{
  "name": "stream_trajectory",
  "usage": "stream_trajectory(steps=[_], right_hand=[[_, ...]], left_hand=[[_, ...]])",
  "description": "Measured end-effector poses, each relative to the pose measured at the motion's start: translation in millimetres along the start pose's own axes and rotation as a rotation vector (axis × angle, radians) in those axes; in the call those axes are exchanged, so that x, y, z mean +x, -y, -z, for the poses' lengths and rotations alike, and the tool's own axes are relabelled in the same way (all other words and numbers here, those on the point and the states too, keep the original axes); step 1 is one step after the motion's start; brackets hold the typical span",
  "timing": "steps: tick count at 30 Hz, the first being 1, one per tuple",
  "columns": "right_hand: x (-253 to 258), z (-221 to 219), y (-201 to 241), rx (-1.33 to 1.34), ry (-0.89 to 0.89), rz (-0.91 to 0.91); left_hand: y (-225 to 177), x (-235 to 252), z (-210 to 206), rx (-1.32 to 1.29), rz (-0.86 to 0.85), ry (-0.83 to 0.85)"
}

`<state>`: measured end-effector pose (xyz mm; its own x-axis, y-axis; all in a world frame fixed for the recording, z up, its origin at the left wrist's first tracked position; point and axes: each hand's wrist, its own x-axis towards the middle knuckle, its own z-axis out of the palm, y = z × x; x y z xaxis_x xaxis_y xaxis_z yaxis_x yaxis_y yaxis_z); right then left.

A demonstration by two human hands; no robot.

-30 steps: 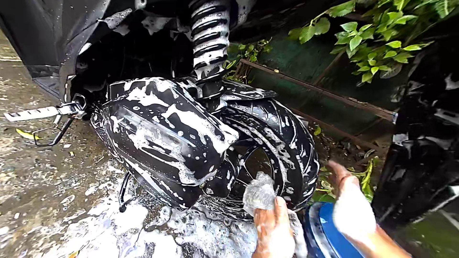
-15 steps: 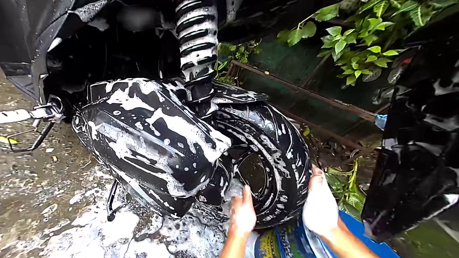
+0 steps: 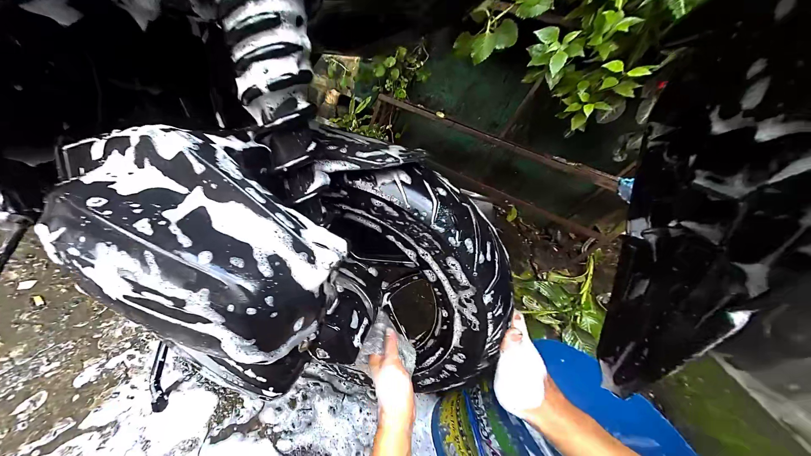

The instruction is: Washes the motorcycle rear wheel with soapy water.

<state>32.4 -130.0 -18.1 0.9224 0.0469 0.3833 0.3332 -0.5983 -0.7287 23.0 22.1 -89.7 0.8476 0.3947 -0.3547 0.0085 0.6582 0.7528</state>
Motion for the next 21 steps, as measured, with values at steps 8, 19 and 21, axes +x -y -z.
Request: stream_trajectory(steps=[8, 19, 21], right_hand=[[-2, 16, 0, -0.191, 0.096, -0.016], [36, -4, 92, -0.149, -0.104, -0.034], [34, -7, 89, -0.164, -0.138, 0.028]], left_hand=[[17, -46, 21, 0.312, 0.071, -0.278], [-1, -3, 40, 0.331, 0.215, 0.153], [3, -17, 48, 0.254, 0.244, 0.114]])
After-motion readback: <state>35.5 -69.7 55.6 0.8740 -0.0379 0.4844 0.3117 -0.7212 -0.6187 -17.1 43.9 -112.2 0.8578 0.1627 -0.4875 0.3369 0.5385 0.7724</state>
